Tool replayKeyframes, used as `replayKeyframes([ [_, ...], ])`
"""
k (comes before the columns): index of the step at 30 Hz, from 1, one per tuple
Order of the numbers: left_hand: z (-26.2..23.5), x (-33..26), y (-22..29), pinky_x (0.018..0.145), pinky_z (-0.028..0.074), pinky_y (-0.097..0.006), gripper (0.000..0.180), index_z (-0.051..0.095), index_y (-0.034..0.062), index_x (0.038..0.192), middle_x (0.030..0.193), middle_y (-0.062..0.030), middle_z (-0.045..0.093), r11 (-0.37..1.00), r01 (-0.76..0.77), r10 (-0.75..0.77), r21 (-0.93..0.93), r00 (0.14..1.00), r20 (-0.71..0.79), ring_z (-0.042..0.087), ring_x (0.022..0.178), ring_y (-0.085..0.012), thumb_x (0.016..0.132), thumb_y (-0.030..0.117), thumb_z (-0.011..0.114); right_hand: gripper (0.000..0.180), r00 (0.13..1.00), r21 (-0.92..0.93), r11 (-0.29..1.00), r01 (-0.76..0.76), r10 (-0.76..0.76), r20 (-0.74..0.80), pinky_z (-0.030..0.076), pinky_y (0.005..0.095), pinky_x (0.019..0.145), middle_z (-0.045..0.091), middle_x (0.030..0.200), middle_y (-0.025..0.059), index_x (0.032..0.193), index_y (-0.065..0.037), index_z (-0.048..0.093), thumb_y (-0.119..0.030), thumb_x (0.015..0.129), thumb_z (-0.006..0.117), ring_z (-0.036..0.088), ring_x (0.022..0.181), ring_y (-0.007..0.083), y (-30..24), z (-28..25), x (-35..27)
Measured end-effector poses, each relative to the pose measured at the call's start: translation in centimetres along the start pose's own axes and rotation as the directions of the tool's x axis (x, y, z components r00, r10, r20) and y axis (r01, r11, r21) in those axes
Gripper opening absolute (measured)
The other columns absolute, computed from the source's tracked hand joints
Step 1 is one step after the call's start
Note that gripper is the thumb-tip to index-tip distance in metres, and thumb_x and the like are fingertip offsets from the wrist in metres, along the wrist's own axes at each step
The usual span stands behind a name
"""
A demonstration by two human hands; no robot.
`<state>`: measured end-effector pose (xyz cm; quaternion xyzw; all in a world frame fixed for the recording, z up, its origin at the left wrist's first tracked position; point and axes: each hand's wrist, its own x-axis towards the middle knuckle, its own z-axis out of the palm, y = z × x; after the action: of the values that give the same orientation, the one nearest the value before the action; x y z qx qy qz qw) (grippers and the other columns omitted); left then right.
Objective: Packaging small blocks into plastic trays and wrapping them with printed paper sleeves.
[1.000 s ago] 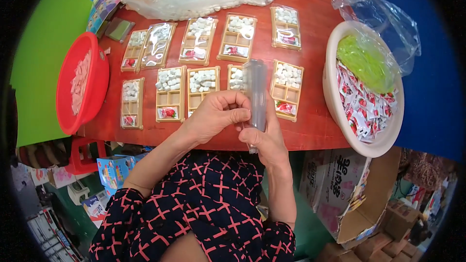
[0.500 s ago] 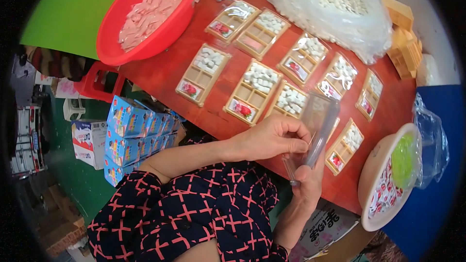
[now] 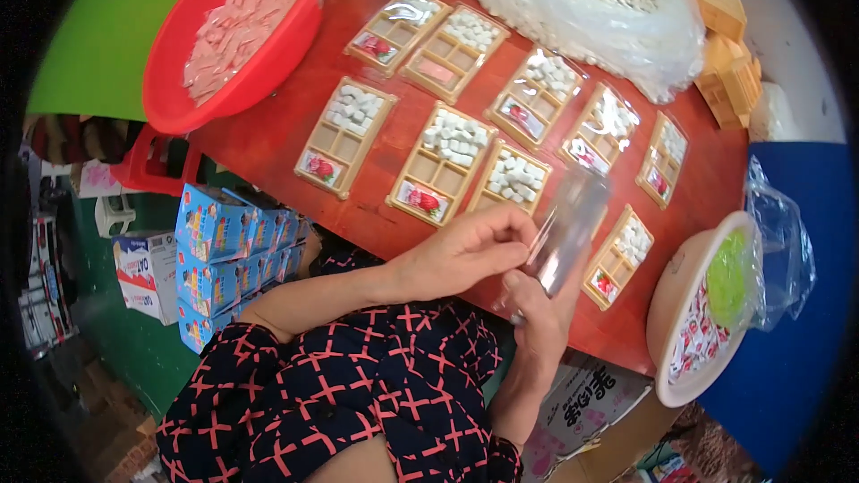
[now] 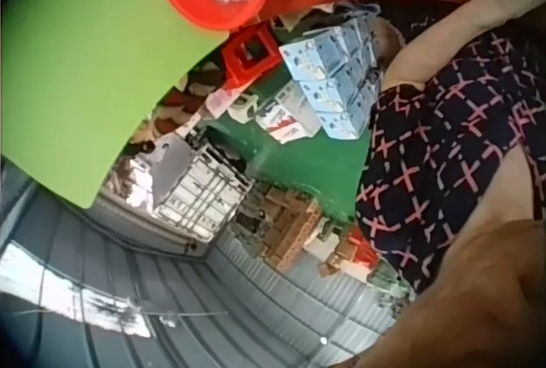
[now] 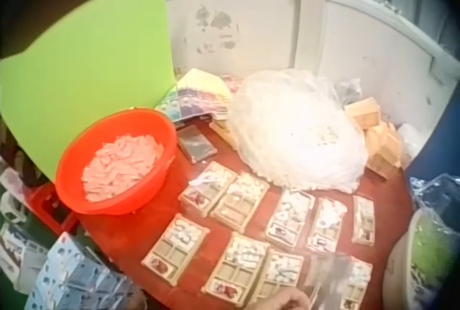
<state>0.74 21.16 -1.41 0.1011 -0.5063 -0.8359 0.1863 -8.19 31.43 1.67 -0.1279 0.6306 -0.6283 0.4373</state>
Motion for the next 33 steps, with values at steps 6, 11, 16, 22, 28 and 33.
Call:
replayKeyframes([
  [6,-0.7,-0.2,0.7,0.06,0.044,-0.019,0.004,0.05,0.002,0.089,0.075,-0.0026,0.055,0.984,0.099,-0.109,-0.146,0.992,-0.06,0.052,0.067,-0.007,0.088,0.005,0.049,0.077,0.998,0.064,0.998,-0.019,0.015,0.061,0.045,0.0257,0.07,0.049,0.1,0.0097,0.128,-0.002,0.028,-0.01,0.061,0.067,0.052,0.086,0.0155,0.6,0.3,0.2],
  [11,-1.8,-0.9,0.3,0.068,0.045,-0.022,0.01,0.046,0.0039,0.095,0.082,-0.0039,0.054,0.953,0.078,-0.065,-0.294,0.996,0.054,0.054,0.078,-0.0096,0.092,0.013,0.044,0.082,1.0,0.23,0.973,-0.016,0.011,0.023,0.045,0.0264,0.072,0.049,0.097,0.0092,0.131,-0.003,0.027,-0.009,0.06,0.067,0.052,0.089,0.0171,0.3,0.3,0.3],
  [16,-1.0,-1.1,0.7,0.067,0.046,-0.023,0.015,0.044,0.0038,0.103,0.088,-0.0065,0.056,0.964,0.054,-0.123,-0.259,0.958,-0.258,0.055,0.077,-0.0114,0.092,0.013,0.046,0.085,0.972,-0.111,0.971,0.211,-0.22,-0.076,0.046,0.027,0.07,0.044,0.112,0.0119,0.132,0.0,0.024,-0.012,0.06,0.068,0.048,0.091,0.0156,0.4,1.9,0.5],
  [22,-2.3,-1.3,1.6,0.063,0.045,-0.02,0.028,0.043,0.0016,0.113,0.087,-0.004,0.054,0.992,0.124,-0.102,0.033,0.915,-0.391,0.054,0.075,-0.0083,0.086,0.002,0.05,0.092,0.98,-0.274,0.943,0.19,-0.199,-0.004,0.046,0.0259,0.072,0.04,0.106,0.0086,0.136,-0.008,0.016,-0.001,0.06,0.067,0.05,0.088,0.0177,0.3,1.9,0.2],
  [28,-6.7,-2.2,-0.5,0.067,0.046,-0.031,0.043,0.035,-0.0045,0.124,0.081,-0.0113,0.055,0.866,0.19,0.092,0.463,0.849,-0.52,0.056,0.072,-0.0192,0.084,0.001,0.049,0.079,0.963,-0.095,0.97,0.225,-0.236,-0.127,0.044,0.0269,0.071,0.046,0.11,0.0112,0.131,-0.002,0.028,-0.017,0.064,0.068,0.048,0.09,0.0156,1.6,-0.8,1.3],
  [33,-6.3,-1.3,-0.4,0.085,0.038,-0.04,0.044,0.034,-0.0061,0.123,0.109,-0.024,0.047,0.455,0.406,0.27,0.792,0.785,-0.558,0.047,0.1,-0.0377,0.082,0.0,0.048,0.083,0.979,-0.096,0.981,0.17,-0.18,-0.099,0.044,0.0294,0.077,0.043,0.119,0.0138,0.132,-0.002,0.027,-0.017,0.062,0.069,0.048,0.097,0.0188,1.9,-1.8,1.8],
])
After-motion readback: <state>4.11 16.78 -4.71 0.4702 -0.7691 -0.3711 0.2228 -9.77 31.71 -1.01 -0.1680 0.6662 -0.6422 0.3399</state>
